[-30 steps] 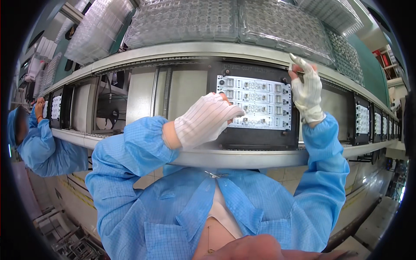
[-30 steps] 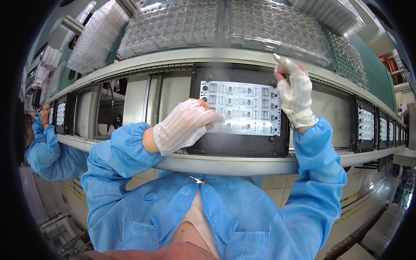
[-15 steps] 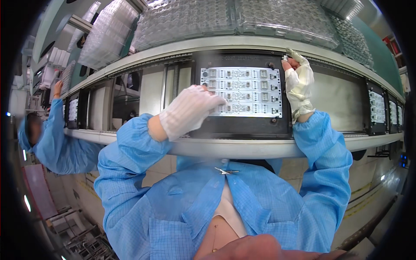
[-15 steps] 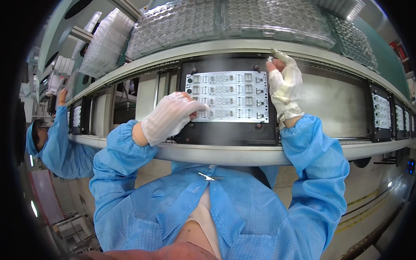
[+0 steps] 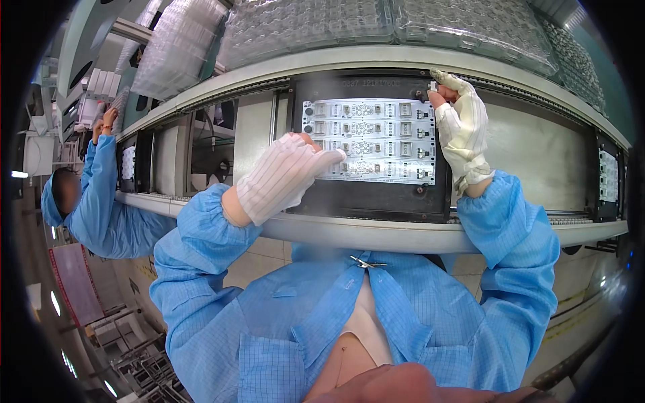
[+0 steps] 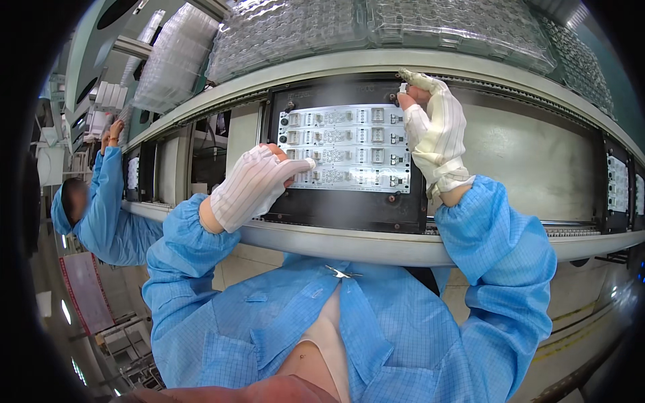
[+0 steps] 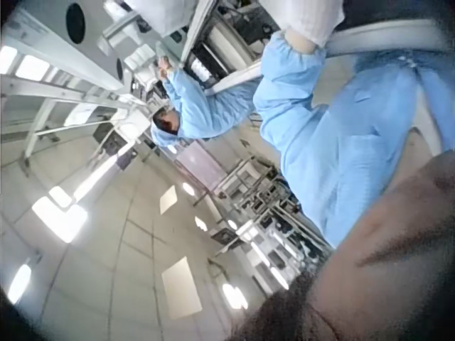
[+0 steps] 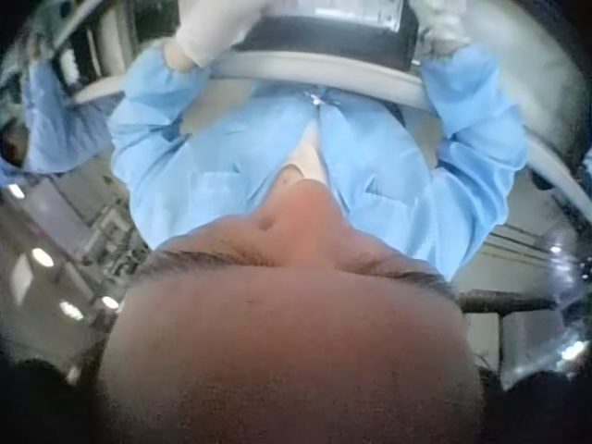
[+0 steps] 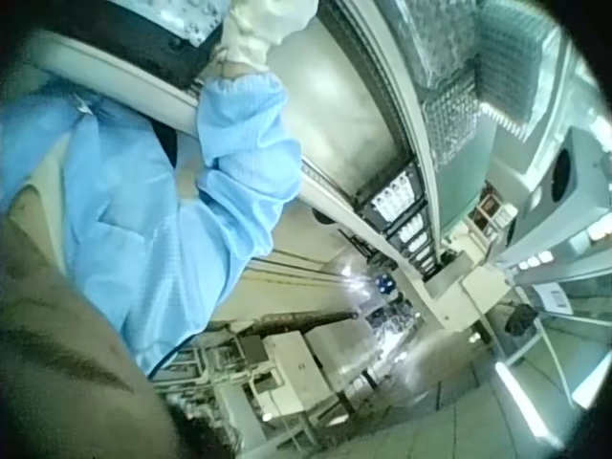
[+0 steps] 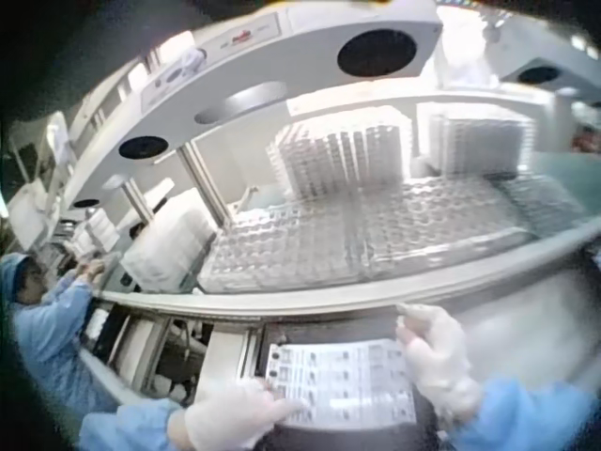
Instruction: Placing electronic components onto printed circuit boards using a manual pickup tool on a factory assembly line.
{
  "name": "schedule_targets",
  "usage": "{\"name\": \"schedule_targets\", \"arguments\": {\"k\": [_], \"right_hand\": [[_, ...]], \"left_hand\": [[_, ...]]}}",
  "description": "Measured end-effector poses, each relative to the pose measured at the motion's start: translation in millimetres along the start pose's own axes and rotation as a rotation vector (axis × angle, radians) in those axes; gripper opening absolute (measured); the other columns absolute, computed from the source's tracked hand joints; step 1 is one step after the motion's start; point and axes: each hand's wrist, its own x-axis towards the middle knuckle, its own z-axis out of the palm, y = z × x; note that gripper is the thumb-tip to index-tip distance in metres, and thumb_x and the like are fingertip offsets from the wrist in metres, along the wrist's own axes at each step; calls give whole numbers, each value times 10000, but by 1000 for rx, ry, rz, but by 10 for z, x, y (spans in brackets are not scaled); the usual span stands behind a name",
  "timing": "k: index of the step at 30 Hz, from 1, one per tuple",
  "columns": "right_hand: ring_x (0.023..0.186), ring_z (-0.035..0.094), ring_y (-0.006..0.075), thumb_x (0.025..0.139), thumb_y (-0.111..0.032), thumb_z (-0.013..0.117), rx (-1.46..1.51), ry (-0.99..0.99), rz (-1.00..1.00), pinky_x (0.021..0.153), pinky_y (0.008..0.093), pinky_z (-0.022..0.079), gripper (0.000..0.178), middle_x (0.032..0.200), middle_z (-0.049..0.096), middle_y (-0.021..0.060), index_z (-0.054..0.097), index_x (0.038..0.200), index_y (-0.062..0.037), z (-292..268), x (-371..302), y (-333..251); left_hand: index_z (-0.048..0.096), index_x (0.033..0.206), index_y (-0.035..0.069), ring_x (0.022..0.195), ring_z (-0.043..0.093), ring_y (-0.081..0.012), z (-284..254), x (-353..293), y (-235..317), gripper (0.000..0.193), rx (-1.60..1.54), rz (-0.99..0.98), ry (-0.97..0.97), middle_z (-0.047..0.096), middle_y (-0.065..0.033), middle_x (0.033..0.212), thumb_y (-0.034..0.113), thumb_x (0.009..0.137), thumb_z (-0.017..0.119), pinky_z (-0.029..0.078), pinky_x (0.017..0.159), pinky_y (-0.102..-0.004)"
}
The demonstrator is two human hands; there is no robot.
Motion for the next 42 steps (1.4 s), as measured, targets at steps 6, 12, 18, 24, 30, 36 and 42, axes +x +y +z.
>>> {"name": "schedule_targets", "arguments": {"k": [6,12,18,24,30,36,42], "right_hand": [[889,642,146,888,-129,713,1,-2,-1,821,293,531,334,961,685,74,676,1199,-15,-47,-7,16],[871,610,116,861,-44,693,-44,-171,-34,811,281,511,429,921,675,42,632,1285,-22,-334,-114,-373],[821,622,181,751,105,626,-21,-512,196,837,306,504,611,864,656,63,609,1333,-81,-577,-498,-943],[813,600,246,698,127,613,-414,-571,-328,787,363,496,687,822,629,62,602,1345,-103,-552,-574,-944],[816,602,248,736,106,575,-544,-644,-411,845,381,451,634,828,636,48,595,1337,-93,-638,-512,-996],[797,599,279,770,77,550,-735,-822,-407,809,391,437,595,760,597,61,540,1346,-70,-592,-366,-1127],[770,599,282,783,72,553,-765,-796,-502,775,400,442,579,727,596,64,539,1341,-80,-569,-350,-1176]], "left_hand": [[590,1173,81,826,607,-285,145,-14,95,450,127,36,56,629,-76,819,-43,743,633,474,747,-397],[619,1165,97,847,615,-281,50,-86,-18,410,-95,-26,123,632,-78,832,27,767,687,484,759,-390],[680,1102,106,784,588,-271,-19,56,-285,299,-132,5,513,639,-77,857,66,808,714,480,705,-389],[706,1073,84,823,651,-264,56,232,-413,251,-336,2,649,698,-82,916,25,829,694,527,727,-365],[707,1072,91,829,652,-283,73,129,-431,237,-471,-47,586,691,-104,909,46,841,683,530,735,-375],[708,1056,92,810,648,-300,78,128,-407,206,-416,-22,532,670,-116,864,76,858,651,526,735,-397],[702,1049,81,795,645,-304,56,108,-373,199,-489,-2,500,658,-118,845,60,860,643,525,733,-401]]}}
